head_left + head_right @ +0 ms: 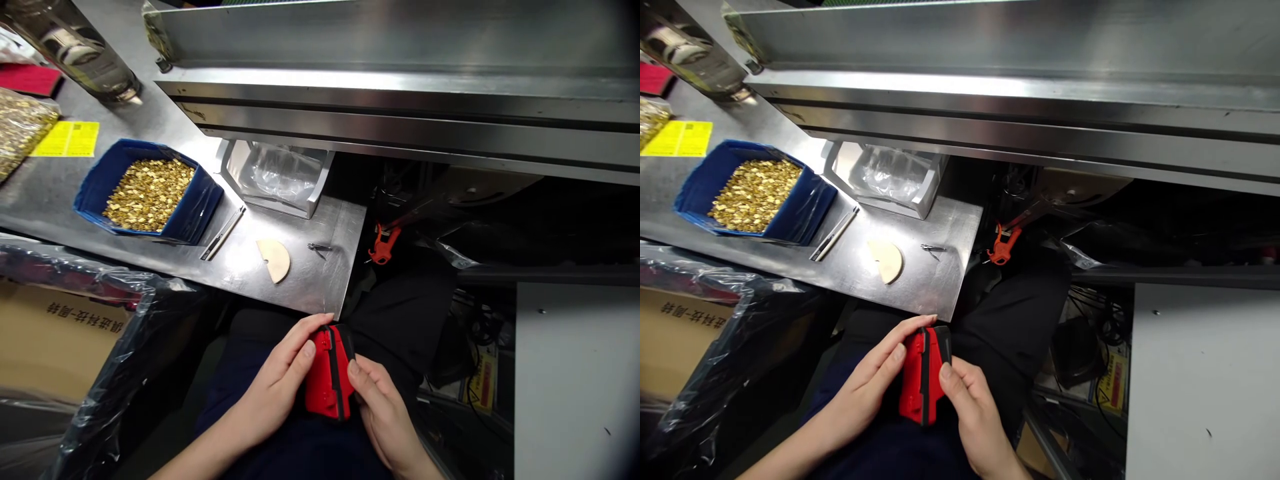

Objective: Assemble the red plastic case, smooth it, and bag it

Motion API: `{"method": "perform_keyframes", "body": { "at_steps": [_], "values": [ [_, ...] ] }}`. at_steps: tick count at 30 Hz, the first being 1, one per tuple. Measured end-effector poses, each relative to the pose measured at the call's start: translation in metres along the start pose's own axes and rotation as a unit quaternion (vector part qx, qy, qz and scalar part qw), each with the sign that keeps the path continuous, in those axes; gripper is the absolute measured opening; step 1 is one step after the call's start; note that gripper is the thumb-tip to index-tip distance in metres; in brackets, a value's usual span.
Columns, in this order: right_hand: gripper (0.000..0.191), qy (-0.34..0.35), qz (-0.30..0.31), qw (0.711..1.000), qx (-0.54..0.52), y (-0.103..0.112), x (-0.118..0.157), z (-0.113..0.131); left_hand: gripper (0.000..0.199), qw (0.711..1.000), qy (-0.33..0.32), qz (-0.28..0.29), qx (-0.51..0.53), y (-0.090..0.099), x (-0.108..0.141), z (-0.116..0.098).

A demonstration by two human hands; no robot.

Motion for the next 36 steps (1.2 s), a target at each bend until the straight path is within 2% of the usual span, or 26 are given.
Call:
{"method": "perform_keyframes", "body": {
  "at_steps": [3,5,7,9,11,13,15,17,19,21,22,23,26,27,28,30,32,35,36],
  "values": [
    [0.038,-0.034,-0.019,0.996,-0.086,0.001,0.003,-0.010,0.045,0.996,-0.009,-0.019,0.084,0.009,-0.002,0.004],
    [0.043,-0.056,-0.003,0.990,-0.129,-0.005,0.003,-0.014,0.055,0.982,-0.004,-0.002,0.188,0.011,-0.003,0.010],
    [0.044,-0.082,0.018,0.983,-0.162,-0.014,0.002,-0.018,0.065,0.952,0.025,0.077,0.294,0.003,-0.003,0.016],
    [0.040,-0.118,0.043,0.976,-0.179,-0.024,0.000,-0.022,0.070,0.904,0.063,0.176,0.384,-0.009,-0.001,0.018],
    [0.038,-0.140,0.089,0.974,-0.156,-0.035,-0.003,-0.024,0.070,0.859,0.073,0.226,0.452,-0.011,0.002,0.018],
    [0.043,-0.121,0.146,0.981,-0.045,-0.039,-0.011,-0.020,0.065,0.841,0.064,0.221,0.491,0.000,0.003,0.020],
    [0.047,-0.057,0.173,0.970,0.162,-0.034,-0.027,-0.009,0.058,0.839,0.055,0.184,0.509,0.016,0.002,0.027],
    [0.042,0.027,0.148,0.914,0.376,-0.027,-0.050,0.011,0.057,0.839,0.062,0.137,0.523,0.032,0.003,0.039],
    [0.033,0.104,0.111,0.842,0.517,-0.033,-0.076,0.033,0.061,0.839,0.086,0.095,0.528,0.044,0.006,0.053],
    [0.025,0.156,0.089,0.790,0.586,-0.053,-0.105,0.045,0.062,0.841,0.117,0.064,0.524,0.048,0.011,0.067],
    [0.022,0.168,0.082,0.776,0.603,-0.066,-0.121,0.046,0.062,0.843,0.129,0.054,0.520,0.049,0.013,0.072],
    [0.024,0.174,0.073,0.765,0.616,-0.080,-0.137,0.045,0.062,0.844,0.138,0.046,0.516,0.049,0.015,0.076],
    [0.056,0.170,0.059,0.743,0.644,-0.115,-0.177,0.031,0.064,0.851,0.143,0.040,0.504,0.047,0.018,0.083],
    [0.059,0.166,0.063,0.740,0.649,-0.123,-0.185,0.026,0.064,0.854,0.142,0.042,0.499,0.047,0.018,0.085],
    [0.055,0.161,0.073,0.738,0.651,-0.127,-0.190,0.022,0.065,0.856,0.142,0.045,0.496,0.047,0.017,0.087],
    [0.032,0.157,0.105,0.737,0.649,-0.126,-0.187,0.019,0.066,0.856,0.145,0.050,0.493,0.048,0.015,0.092],
    [0.013,0.156,0.145,0.739,0.639,-0.113,-0.168,0.025,0.068,0.853,0.150,0.056,0.496,0.050,0.013,0.098],
    [0.014,0.151,0.221,0.755,0.599,-0.088,-0.117,0.039,0.066,0.845,0.159,0.069,0.506,0.052,0.010,0.103],
    [0.016,0.146,0.269,0.762,0.570,-0.085,-0.096,0.039,0.063,0.844,0.163,0.070,0.507,0.054,0.009,0.103]
  ]
}}
Point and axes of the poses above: each hand's wrist, its own x-axis away from the middle knuckle, its own y-axis out of the back of the hand, z = x × y, the point moved 8 cm from there along -x, towards the middle knuckle, and after that the axes turned 15 degrees about y, right-handed, at the moved point
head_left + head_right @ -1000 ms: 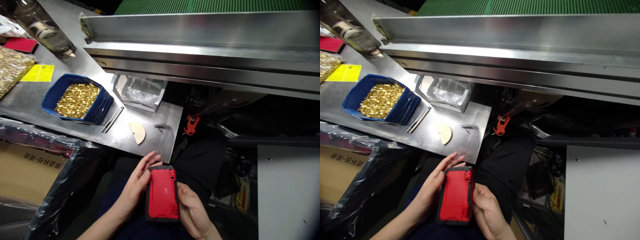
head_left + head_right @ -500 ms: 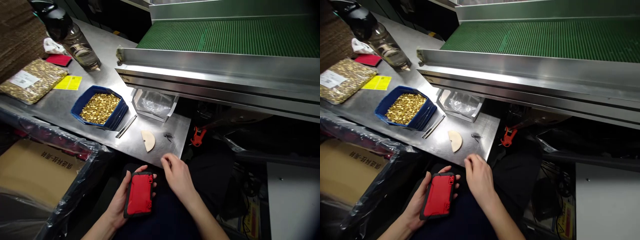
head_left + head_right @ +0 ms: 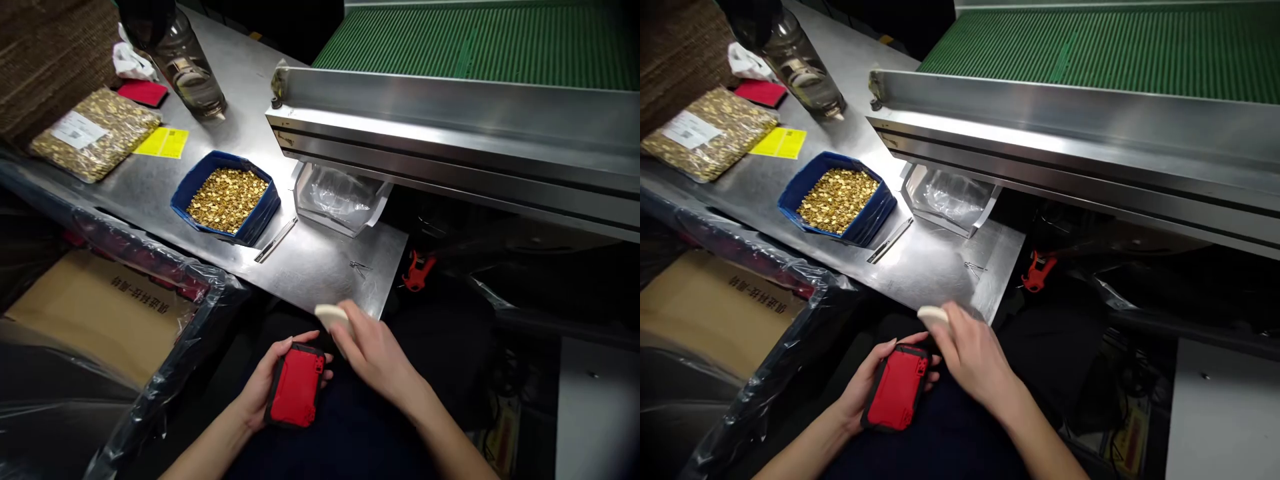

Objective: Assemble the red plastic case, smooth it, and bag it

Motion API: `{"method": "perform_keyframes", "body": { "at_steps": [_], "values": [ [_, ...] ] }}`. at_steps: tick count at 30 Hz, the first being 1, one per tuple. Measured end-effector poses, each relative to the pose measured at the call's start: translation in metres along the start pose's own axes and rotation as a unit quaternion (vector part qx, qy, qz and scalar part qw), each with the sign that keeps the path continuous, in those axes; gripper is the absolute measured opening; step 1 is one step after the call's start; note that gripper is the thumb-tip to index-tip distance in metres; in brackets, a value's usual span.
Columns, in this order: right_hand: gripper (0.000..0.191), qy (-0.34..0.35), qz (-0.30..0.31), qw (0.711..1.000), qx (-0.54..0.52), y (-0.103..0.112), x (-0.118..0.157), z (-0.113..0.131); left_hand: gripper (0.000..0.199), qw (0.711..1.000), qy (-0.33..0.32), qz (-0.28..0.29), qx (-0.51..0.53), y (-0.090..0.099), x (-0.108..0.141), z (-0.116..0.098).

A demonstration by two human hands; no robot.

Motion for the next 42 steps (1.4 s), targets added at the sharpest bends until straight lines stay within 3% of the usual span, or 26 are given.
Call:
{"method": "perform_keyframes", "body": {
  "at_steps": [2,4,8,11,24,28,33,38,42],
  "values": [
    [0.014,0.059,0.071,0.996,-0.007,-0.016,0.031,0.018,0.055,1.000,0.006,-0.009,0.003,0.002,-0.001,-0.001],
    [0.010,0.112,0.126,0.984,0.051,-0.037,0.050,0.032,0.053,1.000,0.019,-0.020,0.002,0.002,-0.003,0.000],
    [0.010,0.143,0.154,0.967,0.146,-0.064,0.051,0.037,0.055,0.997,0.044,-0.063,-0.013,0.006,-0.008,0.005],
    [0.010,0.129,0.158,0.968,0.150,-0.063,0.047,0.031,0.055,0.994,0.050,-0.094,-0.030,0.010,-0.010,0.007],
    [0.014,0.164,0.185,0.958,0.143,-0.071,0.037,0.030,0.056,0.990,0.050,-0.119,-0.053,0.016,-0.012,0.004],
    [0.013,0.127,0.177,0.965,0.142,-0.065,0.038,0.022,0.055,0.989,0.054,-0.123,-0.055,0.017,-0.012,0.005],
    [0.015,0.151,0.198,0.958,0.140,-0.068,0.037,0.026,0.050,0.989,0.054,-0.124,-0.061,0.019,-0.013,0.004],
    [0.011,0.106,0.210,0.964,0.127,-0.063,0.038,0.023,0.051,0.989,0.046,-0.125,-0.070,0.021,-0.013,0.003],
    [0.011,0.107,0.217,0.963,0.115,-0.064,0.042,0.028,0.052,0.987,0.033,-0.130,-0.084,0.019,-0.012,0.000]
  ]
}}
Point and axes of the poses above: each hand's wrist, its own x-axis away from the middle knuckle, its own y-axis out of the back of the hand, z = x × y, the point moved 8 cm from there along -x, towards the middle knuckle, and after that the axes turned 15 degrees about y, right-handed, at the moved point
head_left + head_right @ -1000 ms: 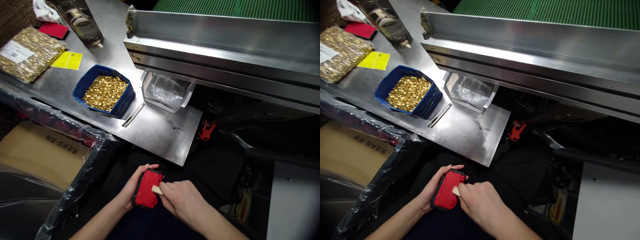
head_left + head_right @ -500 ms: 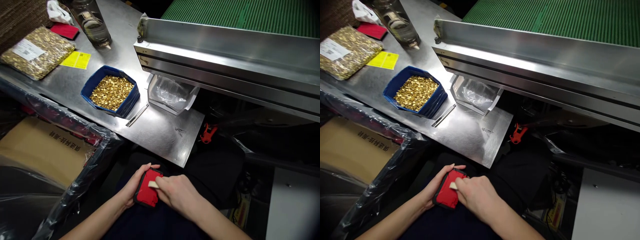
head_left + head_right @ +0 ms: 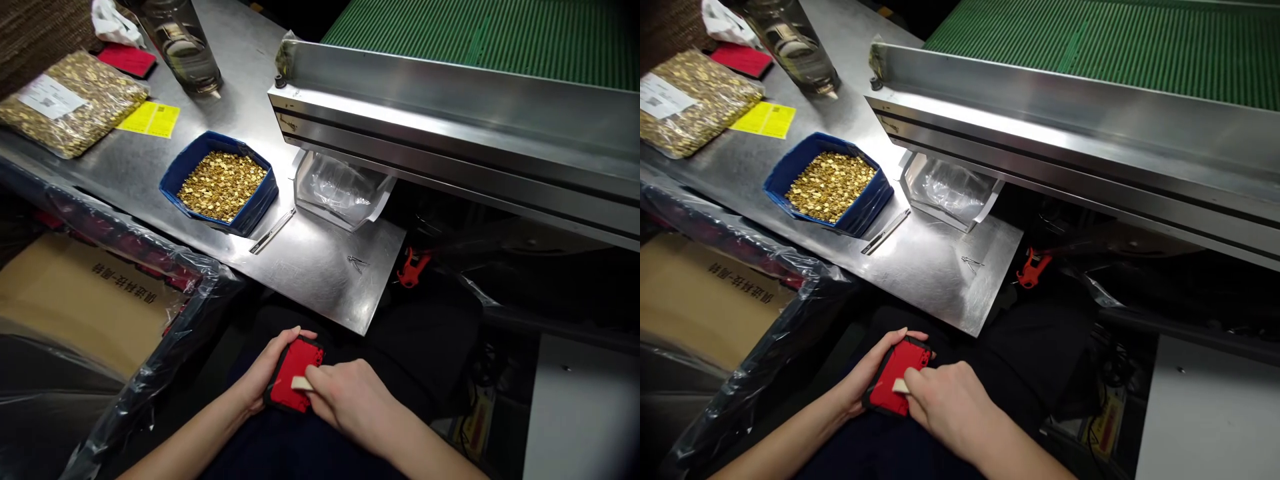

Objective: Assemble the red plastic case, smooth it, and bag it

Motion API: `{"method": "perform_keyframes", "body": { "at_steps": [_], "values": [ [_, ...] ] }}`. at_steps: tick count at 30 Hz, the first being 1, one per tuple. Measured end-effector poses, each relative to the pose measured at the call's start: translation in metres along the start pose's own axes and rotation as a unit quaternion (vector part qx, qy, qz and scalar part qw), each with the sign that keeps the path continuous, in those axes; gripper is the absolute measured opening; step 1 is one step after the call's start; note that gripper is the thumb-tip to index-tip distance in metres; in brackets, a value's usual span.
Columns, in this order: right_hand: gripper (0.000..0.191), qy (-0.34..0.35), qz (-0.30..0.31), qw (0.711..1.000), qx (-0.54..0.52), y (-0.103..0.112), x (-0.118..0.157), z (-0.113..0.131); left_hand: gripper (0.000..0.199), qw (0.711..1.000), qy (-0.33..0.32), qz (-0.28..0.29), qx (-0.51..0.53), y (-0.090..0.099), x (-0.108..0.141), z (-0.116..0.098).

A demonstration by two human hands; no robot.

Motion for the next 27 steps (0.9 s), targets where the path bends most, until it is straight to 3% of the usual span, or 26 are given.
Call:
{"method": "perform_keyframes", "body": {
  "at_steps": [16,27],
  "values": [
    [0.011,-0.043,-0.052,0.998,-0.019,0.001,0.005,-0.012,0.051,1.000,0.004,-0.017,-0.017,-0.002,-0.003,-0.001],
    [0.008,-0.034,-0.023,0.999,-0.027,0.007,0.003,-0.009,0.051,1.000,0.010,-0.013,-0.010,-0.004,-0.001,-0.001]
  ]
}}
Point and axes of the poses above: each hand's wrist, its own x-axis away from the middle knuckle, its own y-axis out of the back of the hand, z = x × y, the point moved 8 cm from there along -x, towards the middle knuckle, and after that the axes turned 15 degrees about y, right-handed, at the moved point
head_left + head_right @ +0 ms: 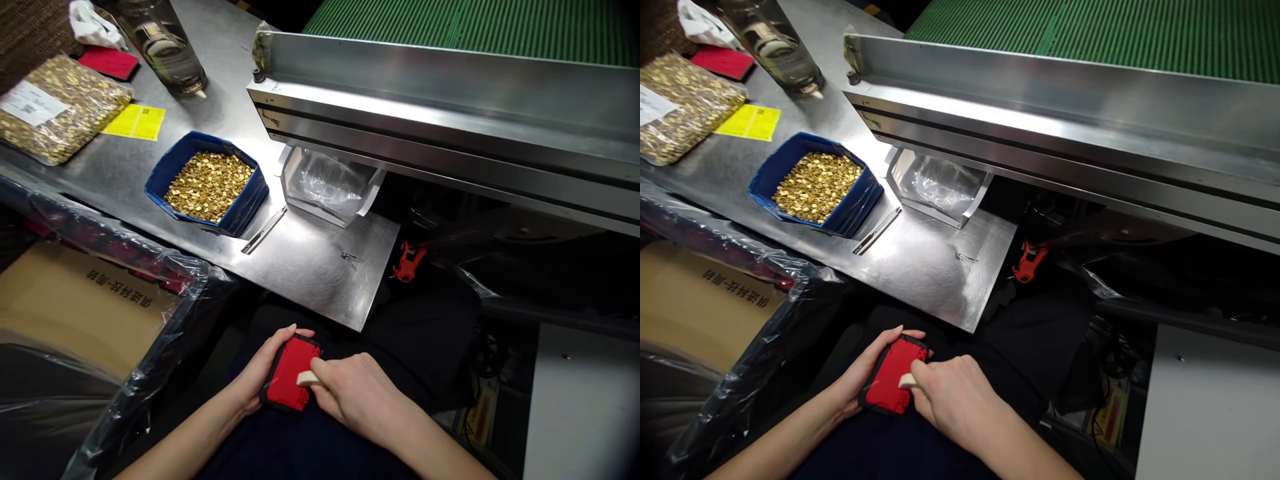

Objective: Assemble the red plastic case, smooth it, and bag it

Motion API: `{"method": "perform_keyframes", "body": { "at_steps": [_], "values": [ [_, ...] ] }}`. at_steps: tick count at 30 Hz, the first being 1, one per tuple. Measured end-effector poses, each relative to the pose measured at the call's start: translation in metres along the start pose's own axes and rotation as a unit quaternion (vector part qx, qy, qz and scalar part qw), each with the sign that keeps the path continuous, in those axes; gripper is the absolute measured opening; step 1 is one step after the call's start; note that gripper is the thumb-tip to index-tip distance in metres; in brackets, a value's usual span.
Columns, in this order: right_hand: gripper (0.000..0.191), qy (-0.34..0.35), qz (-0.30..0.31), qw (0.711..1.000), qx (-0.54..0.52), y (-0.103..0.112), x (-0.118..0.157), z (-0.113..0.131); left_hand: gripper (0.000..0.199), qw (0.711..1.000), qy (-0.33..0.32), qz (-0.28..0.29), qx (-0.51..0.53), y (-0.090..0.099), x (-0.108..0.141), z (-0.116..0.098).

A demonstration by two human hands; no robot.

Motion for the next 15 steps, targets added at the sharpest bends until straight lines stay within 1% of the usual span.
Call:
{"method": "perform_keyframes", "body": {
  "at_steps": [3,6,9,11,15],
  "values": [
    [0.008,-0.004,0.003,1.000,0.006,0.0029,-0.0020,-0.0031,0.051,1.000,0.001,-0.001,0.001,0.0008,0.0008,-0.0005],
    [0.015,0.007,0.011,1.000,0.008,0.0060,-0.0044,-0.0025,0.053,1.000,0.010,0.005,0.001,0.0002,0.0013,0.0006],
    [0.010,0.000,0.026,1.000,-0.001,0.0065,-0.0032,-0.0028,0.058,1.000,0.014,0.006,-0.004,-0.0013,0.0024,0.0012],
    [0.007,-0.004,0.017,1.000,-0.003,0.0068,-0.0026,-0.0024,0.060,1.000,0.013,-0.003,-0.006,-0.0019,0.0036,0.0007],
    [0.012,0.000,-0.012,1.000,0.008,0.0028,-0.0024,-0.0021,0.055,1.000,0.008,-0.008,-0.002,-0.0041,0.0061,-0.0014]
  ]
}}
Point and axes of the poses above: each hand's wrist, its own x-axis away from the middle knuckle, its own y-axis out of the back of the hand, z = x × y, the point moved 8 cm from there along -x, towards the middle knuckle, and after that the axes turned 15 degrees about y, right-handed, at the moved point
